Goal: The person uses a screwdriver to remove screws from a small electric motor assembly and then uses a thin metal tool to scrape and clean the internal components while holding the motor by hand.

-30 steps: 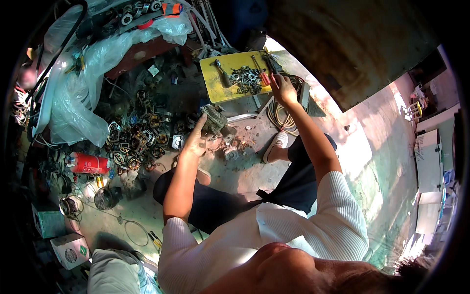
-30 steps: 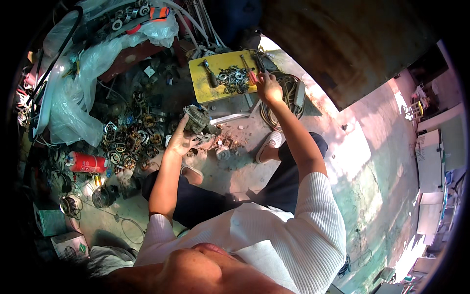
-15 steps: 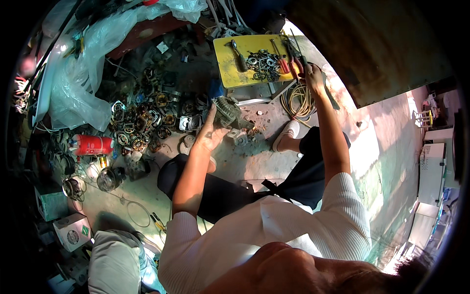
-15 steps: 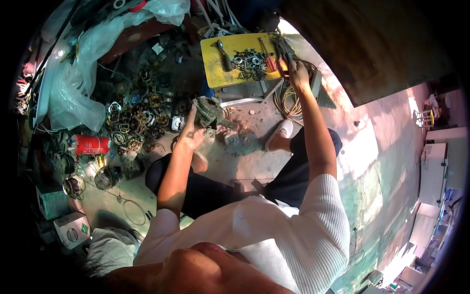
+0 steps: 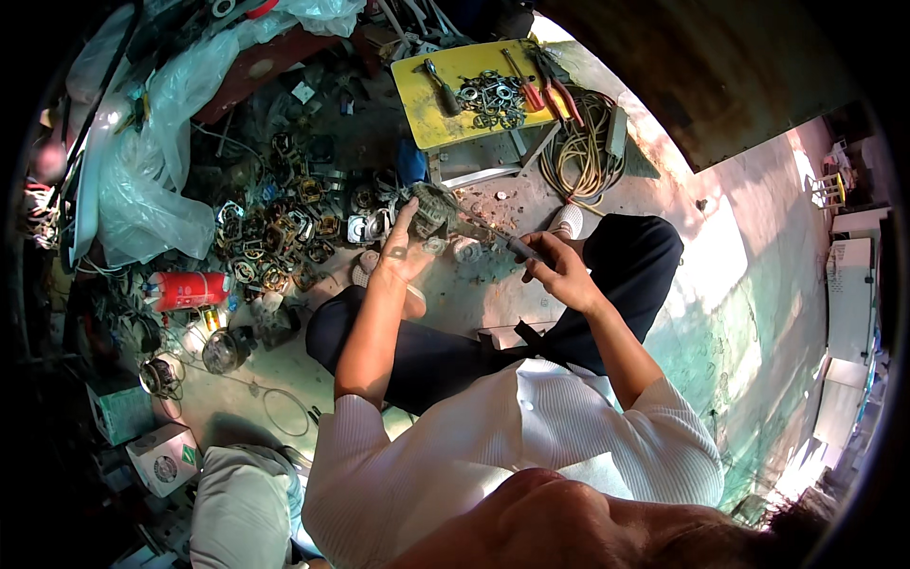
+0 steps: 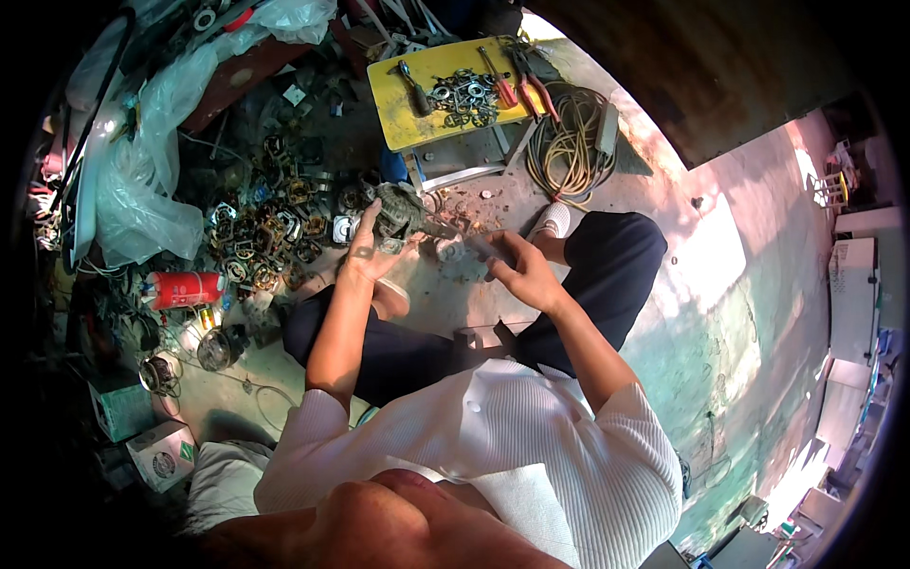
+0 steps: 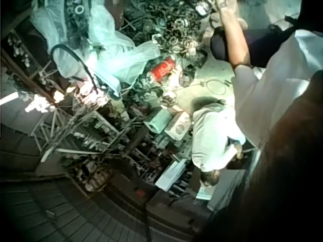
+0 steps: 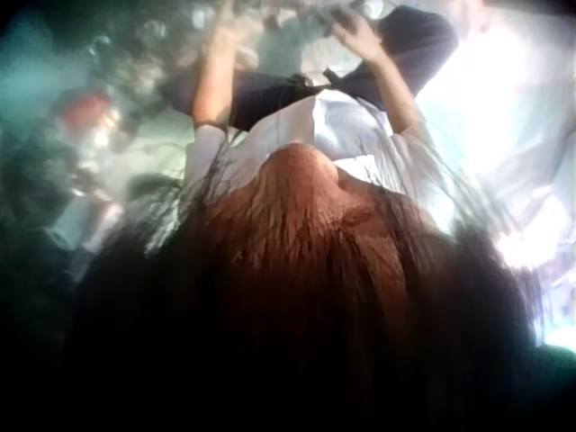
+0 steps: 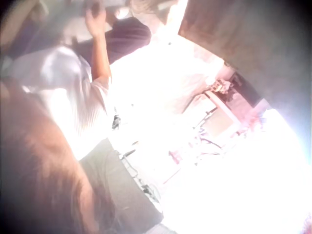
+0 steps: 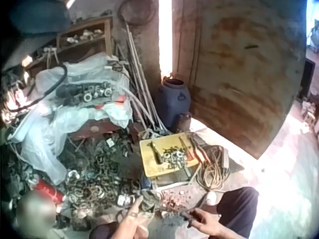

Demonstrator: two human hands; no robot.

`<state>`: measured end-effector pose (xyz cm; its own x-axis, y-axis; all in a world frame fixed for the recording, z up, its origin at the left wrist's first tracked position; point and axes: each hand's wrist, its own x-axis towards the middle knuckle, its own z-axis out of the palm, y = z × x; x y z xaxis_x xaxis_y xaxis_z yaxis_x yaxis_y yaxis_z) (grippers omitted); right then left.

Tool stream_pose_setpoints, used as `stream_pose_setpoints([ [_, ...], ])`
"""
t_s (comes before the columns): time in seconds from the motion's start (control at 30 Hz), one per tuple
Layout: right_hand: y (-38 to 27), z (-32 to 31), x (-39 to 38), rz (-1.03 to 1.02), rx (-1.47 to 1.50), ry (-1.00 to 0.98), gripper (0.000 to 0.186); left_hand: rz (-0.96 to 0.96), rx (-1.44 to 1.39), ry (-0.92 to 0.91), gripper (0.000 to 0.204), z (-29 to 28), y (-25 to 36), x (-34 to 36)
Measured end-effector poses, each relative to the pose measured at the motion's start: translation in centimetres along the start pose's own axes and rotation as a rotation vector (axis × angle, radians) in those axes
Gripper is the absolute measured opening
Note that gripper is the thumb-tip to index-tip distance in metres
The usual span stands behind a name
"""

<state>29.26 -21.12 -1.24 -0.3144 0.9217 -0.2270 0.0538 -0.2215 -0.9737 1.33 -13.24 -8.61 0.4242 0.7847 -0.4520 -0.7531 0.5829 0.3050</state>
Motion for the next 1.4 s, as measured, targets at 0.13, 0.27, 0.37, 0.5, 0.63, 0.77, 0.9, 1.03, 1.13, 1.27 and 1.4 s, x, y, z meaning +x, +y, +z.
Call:
stream_pose_setpoints([
  [0.13,-1.7,1.0,-1.2,-0.165,-0.681,0.075,0.051,0.051,0.094,0.023,0.048,-0.8,-0.5,-0.3],
  [0.27,-1.3,2.0,-1.9,-0.147,-0.619,0.081,0.053,0.062,0.139,0.04,0.049,-0.4,-1.1,-0.4],
  [0.37,-0.3,2.7,-2.0,-0.21,-0.503,0.099,0.051,0.047,0.079,0.038,0.046,-0.2,-1.5,-0.7],
  [0.5,2.1,2.9,-1.6,-0.244,-0.367,0.068,0.047,0.038,0.17,0.081,0.043,0.7,-1.9,-1.2],
  [0.63,-0.7,3.3,-2.1,0.181,-0.175,-0.054,0.045,0.04,0.181,0.096,0.04,0.7,-2.2,-1.0],
  [0.77,-0.9,4.0,-1.9,0.245,0.037,-0.078,0.045,0.062,0.155,0.085,0.04,0.3,-2.4,-0.2],
  [0.9,0.5,4.0,-1.4,0.236,0.154,-0.086,0.047,0.074,0.176,0.106,0.043,0.8,-2.8,0.1],
  [1.03,1.2,4.7,-1.2,0.189,0.104,-0.038,0.048,0.063,0.174,0.143,0.044,-0.2,-3.0,1.1],
  [1.13,1.1,4.9,-1.3,0.197,0.148,-0.026,0.047,0.079,0.184,0.132,0.046,-0.5,-3.1,1.6],
  [1.27,0.8,4.6,-1.5,0.183,0.156,-0.017,0.047,0.118,0.172,0.19,0.048,0.7,-3.4,1.9],
  [1.4,0.6,4.4,-1.4,0.193,0.132,-0.007,0.046,0.128,0.157,0.238,0.049,1.3,-3.4,1.8],
])
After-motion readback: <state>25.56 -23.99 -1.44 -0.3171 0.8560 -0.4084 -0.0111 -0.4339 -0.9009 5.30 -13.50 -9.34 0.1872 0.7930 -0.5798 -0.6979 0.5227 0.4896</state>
